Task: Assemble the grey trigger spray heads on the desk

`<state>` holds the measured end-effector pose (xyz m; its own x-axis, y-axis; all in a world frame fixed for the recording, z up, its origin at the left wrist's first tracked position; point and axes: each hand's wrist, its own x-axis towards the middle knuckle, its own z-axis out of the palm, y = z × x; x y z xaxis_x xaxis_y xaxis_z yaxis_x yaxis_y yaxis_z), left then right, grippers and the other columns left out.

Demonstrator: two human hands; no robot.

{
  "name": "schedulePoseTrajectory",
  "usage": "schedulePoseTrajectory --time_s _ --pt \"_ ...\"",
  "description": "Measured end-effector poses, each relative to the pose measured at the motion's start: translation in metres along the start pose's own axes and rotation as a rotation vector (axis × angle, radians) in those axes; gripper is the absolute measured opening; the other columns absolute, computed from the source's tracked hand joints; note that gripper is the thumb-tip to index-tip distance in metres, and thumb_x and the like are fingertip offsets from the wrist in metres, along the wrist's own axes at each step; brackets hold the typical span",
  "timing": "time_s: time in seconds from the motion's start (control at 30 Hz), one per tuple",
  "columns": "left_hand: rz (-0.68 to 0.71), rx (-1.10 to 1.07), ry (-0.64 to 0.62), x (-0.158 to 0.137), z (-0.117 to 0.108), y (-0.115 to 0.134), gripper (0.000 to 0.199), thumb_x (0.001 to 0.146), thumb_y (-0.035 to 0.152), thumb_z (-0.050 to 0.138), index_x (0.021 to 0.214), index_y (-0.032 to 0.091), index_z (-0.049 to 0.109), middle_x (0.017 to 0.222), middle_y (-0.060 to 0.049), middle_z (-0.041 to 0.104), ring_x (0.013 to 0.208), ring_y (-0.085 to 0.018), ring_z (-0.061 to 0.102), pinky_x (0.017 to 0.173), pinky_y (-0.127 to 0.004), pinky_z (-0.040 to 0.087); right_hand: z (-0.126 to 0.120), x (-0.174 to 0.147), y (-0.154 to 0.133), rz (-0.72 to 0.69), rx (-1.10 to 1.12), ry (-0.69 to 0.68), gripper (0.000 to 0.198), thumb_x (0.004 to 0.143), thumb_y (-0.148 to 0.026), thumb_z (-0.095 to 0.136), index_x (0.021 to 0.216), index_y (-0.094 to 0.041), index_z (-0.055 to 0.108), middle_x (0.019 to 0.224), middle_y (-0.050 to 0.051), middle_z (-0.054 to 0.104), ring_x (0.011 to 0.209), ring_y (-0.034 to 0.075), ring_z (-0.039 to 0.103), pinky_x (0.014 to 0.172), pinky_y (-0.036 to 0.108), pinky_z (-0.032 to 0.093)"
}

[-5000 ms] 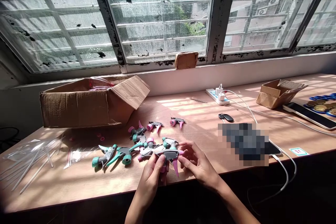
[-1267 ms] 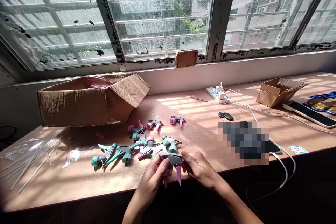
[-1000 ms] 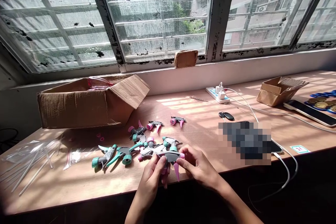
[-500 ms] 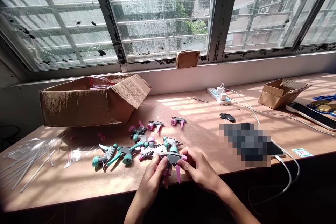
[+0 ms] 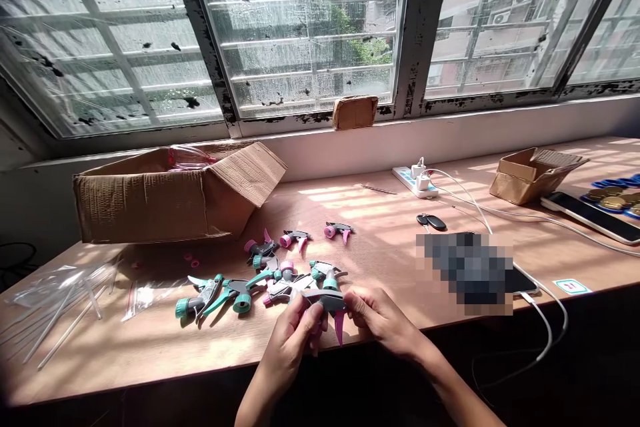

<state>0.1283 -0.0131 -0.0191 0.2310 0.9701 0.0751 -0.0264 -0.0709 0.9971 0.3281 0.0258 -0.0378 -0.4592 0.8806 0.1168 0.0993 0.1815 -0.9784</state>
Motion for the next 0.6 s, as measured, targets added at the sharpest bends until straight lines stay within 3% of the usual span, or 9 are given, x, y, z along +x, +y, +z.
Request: schedulePoseTrajectory --time_s 0.13,0.27,0.37,0.47,0.6 --pt "-0.01 -0.126 0.09 0.001 0.003 0.001 0.037 0.097 0.054 0.057 0.086 0.018 0.054 0.075 0.002 0.056 0.056 -0.009 0.045 0.05 -0.02 0.041 0.003 0.0 0.008 0.024 0.064 0.047 0.07 0.091 -0.081 0.041 0.068 -0.017 0.055 0.054 -0.005 0.038 0.048 0.009 0.03 0.047 0.022 0.022" --pt "-0.008 -0.265 0.276 0.0 0.004 0.003 0.041 0.094 0.059 0.059 0.091 0.019 0.056 0.076 0.001 0.058 0.054 -0.009 0.048 0.047 -0.019 0.041 0.005 -0.001 0.006 0.048 0.024 0.077 0.066 0.093 -0.078 0.042 0.071 -0.018 0.057 0.049 -0.006 0.038 0.045 0.01 0.033 0.047 0.023 0.026" --pt "0.082 -0.255 0.422 -0.004 -0.003 0.008 0.038 0.092 0.057 0.062 0.106 0.022 0.06 0.09 -0.002 0.063 0.064 -0.013 0.056 0.051 -0.021 0.046 0.006 -0.001 0.0 -0.002 -0.059 0.08 0.059 0.097 -0.069 0.045 0.067 -0.019 0.052 0.052 -0.004 0.042 0.048 0.011 0.039 0.048 0.024 0.029" --pt "0.171 -0.043 0.544 -0.011 -0.021 0.015 0.042 0.095 0.053 0.061 0.126 0.025 0.059 0.105 -0.004 0.067 0.082 -0.018 0.062 0.072 -0.028 0.052 0.007 -0.001 -0.004 -0.039 -0.114 0.061 0.055 0.1 -0.063 0.047 0.065 -0.02 0.048 0.055 -0.003 0.045 0.05 0.011 0.042 0.049 0.024 0.031" --pt "0.253 0.46 0.575 -0.019 -0.054 0.015 0.037 0.098 0.042 0.058 0.134 0.031 0.061 0.128 -0.006 0.064 0.117 -0.027 0.058 0.104 -0.038 0.042 0.009 -0.001 -0.003 -0.038 -0.151 0.055 0.053 0.1 -0.06 0.048 0.066 -0.02 0.049 0.057 -0.003 0.047 0.052 0.012 0.046 0.051 0.025 0.033"
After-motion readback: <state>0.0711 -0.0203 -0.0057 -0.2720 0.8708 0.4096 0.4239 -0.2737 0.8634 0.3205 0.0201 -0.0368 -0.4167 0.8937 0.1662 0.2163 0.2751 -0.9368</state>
